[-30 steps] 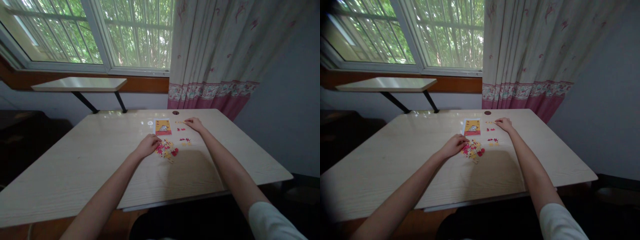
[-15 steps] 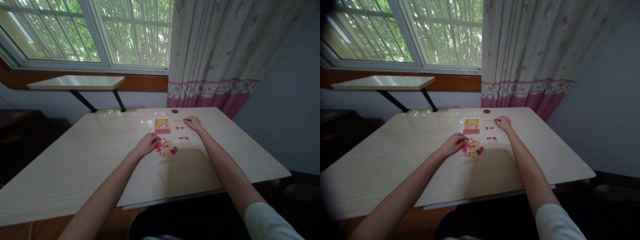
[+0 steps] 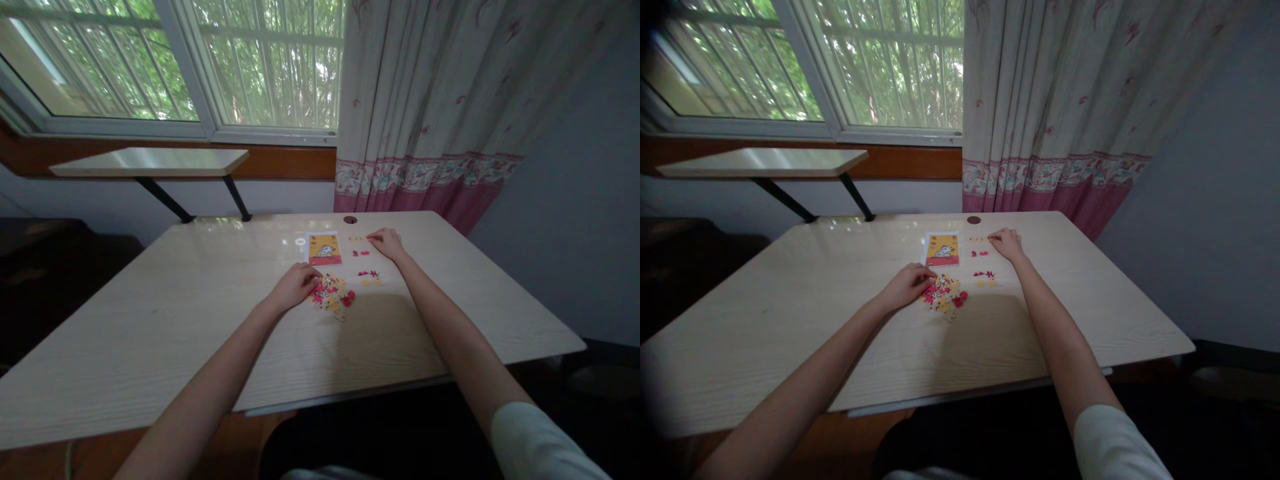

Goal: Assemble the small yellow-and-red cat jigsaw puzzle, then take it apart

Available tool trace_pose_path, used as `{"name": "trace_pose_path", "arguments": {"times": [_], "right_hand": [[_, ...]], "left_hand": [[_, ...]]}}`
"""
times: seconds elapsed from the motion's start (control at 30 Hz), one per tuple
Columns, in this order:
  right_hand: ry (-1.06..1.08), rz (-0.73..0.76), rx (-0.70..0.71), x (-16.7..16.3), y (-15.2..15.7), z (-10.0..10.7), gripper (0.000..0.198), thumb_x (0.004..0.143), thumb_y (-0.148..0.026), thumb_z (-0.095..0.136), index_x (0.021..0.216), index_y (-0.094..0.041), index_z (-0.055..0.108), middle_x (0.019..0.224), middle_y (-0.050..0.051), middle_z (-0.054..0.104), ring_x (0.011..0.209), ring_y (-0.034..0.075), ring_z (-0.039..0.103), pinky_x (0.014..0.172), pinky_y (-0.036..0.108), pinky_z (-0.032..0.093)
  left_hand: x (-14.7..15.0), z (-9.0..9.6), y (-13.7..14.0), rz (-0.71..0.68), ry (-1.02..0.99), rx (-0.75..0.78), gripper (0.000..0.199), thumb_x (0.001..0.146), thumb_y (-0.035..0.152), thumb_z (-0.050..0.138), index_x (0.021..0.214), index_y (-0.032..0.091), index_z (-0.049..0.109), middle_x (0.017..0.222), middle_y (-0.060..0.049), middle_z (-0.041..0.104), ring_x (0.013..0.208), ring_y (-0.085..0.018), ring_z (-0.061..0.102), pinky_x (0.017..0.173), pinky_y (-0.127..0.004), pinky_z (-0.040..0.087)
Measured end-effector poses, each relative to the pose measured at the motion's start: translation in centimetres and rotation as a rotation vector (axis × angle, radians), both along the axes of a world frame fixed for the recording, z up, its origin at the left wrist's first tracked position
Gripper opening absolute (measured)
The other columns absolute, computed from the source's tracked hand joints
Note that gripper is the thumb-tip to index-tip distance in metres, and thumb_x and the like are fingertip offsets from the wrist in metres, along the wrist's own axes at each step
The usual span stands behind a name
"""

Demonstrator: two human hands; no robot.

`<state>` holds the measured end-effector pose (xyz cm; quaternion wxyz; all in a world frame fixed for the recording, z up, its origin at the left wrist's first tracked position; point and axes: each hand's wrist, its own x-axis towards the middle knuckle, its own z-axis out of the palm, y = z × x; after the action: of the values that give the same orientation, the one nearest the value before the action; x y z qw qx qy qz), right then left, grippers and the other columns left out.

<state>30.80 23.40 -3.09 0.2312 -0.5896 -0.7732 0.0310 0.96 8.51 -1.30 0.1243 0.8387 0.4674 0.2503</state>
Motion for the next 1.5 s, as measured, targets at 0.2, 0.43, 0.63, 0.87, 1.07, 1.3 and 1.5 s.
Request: {"name": "trace_pose_path", "arguments": {"times": [0.2,0.43,0.63,0.87,1.07,1.3,1.5], "right_hand": [[0.024,-0.029,-0.017,0.0,0.3,-0.1,0.023,0.081,-0.037,0.054,0.097,-0.031,0.069,0.102,0.003,0.065,0.098,0.022,0.053,0.084,0.036,0.039],[0.001,-0.012,0.001,-0.1,-0.2,0.2,0.025,0.082,-0.038,0.053,0.099,-0.030,0.069,0.101,0.004,0.064,0.098,0.024,0.051,0.084,0.036,0.038],[0.058,0.005,0.083,-1.1,-1.1,1.3,0.028,0.085,-0.034,0.049,0.103,-0.025,0.067,0.102,0.006,0.063,0.096,0.022,0.051,0.087,0.035,0.037],[0.075,0.381,0.227,-5.1,-7.3,3.3,0.022,0.085,-0.034,0.052,0.095,-0.023,0.068,0.094,0.005,0.065,0.093,0.020,0.053,0.084,0.034,0.036],[0.156,0.474,0.389,-7.6,-13.4,3.2,0.031,0.076,-0.050,0.062,0.087,-0.022,0.066,0.082,0.003,0.067,0.082,0.018,0.055,0.077,0.032,0.037],[0.126,0.416,0.497,-7.4,-14.5,3.0,0.024,0.081,-0.047,0.058,0.085,-0.026,0.068,0.077,0.001,0.069,0.075,0.016,0.056,0.075,0.033,0.034],[0.102,0.418,0.517,-6.3,-14.0,2.8,0.022,0.084,-0.042,0.055,0.096,-0.028,0.068,0.081,0.001,0.068,0.078,0.016,0.055,0.077,0.034,0.032]], "left_hand": [[0.1,0.1,-0.1,0.020,-0.024,-0.016,0.017,0.079,0.021,0.054,0.088,0.016,0.068,0.078,-0.006,0.064,0.077,-0.018,0.056,0.075,-0.030,0.042],[0.2,0.3,-0.2,0.069,-0.082,-0.035,0.013,0.077,0.022,0.055,0.080,0.017,0.067,0.078,-0.005,0.064,0.076,-0.017,0.055,0.073,-0.029,0.042],[0.3,-0.2,-0.1,0.150,-0.334,-0.173,0.015,0.075,0.028,0.056,0.075,0.015,0.065,0.066,-0.001,0.061,0.055,-0.011,0.048,0.053,-0.023,0.037],[1.6,0.5,-0.1,0.286,-0.945,-0.409,0.012,0.062,0.025,0.067,0.062,0.014,0.061,0.053,0.001,0.058,0.048,-0.008,0.047,0.048,-0.021,0.036],[3.9,0.8,-1.5,0.241,-1.254,-0.646,0.027,0.051,0.033,0.078,0.060,0.013,0.061,0.042,0.006,0.048,0.037,-0.004,0.035,0.040,-0.019,0.026],[4.9,0.5,-2.1,0.196,-1.267,-0.726,0.030,0.050,0.034,0.080,0.062,0.013,0.063,0.045,0.005,0.051,0.040,-0.005,0.040,0.044,-0.020,0.030],[4.3,0.7,-2.1,0.117,-1.014,-0.393,0.026,0.065,0.036,0.071,0.081,0.017,0.068,0.077,-0.003,0.065,0.061,-0.012,0.054,0.058,-0.026,0.042]]}}
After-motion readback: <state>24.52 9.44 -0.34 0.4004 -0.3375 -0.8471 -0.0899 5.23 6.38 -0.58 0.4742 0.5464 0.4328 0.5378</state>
